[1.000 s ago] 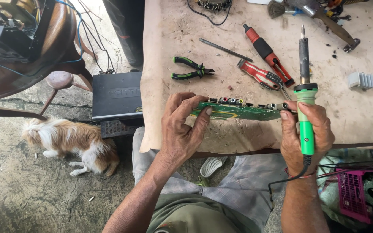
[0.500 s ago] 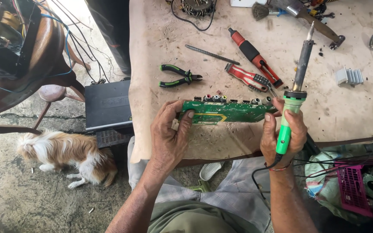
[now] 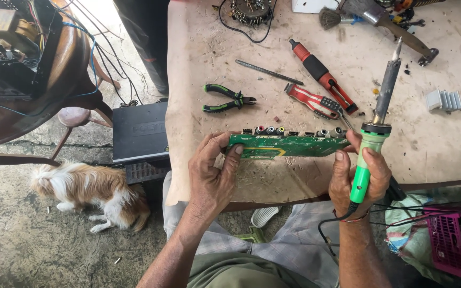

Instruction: The person is soldering and desoldering components on a circuit board using a soldering iron and a desoldering pump.

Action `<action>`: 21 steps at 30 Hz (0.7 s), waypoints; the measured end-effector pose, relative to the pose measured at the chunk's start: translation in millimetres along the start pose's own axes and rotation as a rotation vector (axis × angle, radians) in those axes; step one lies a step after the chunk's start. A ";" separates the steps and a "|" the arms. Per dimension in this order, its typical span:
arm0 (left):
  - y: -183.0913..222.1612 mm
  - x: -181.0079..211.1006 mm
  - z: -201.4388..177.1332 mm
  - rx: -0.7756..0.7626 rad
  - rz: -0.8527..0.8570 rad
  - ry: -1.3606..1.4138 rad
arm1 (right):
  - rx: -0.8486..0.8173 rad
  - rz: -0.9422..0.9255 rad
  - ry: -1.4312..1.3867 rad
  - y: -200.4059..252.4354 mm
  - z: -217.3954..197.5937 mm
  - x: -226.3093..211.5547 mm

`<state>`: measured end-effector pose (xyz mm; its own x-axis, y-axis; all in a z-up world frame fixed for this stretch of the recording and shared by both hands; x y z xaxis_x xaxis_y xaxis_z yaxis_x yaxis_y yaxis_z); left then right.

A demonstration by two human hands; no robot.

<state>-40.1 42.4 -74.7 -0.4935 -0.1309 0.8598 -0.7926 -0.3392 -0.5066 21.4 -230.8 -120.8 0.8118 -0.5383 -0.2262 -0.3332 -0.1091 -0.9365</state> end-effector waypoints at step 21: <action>-0.1 4.3 -3.5 -0.020 0.009 0.024 | -0.006 0.072 -0.056 2.5 -0.7 -5.6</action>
Point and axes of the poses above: each hand's wrist, its own y-axis away from the middle knuckle, its own z-axis out of the palm, x = y × z, the point moved 1 cm from there along -y, towards the middle knuckle, and after that the axes turned 8 degrees about y, right-handed, at the moved point
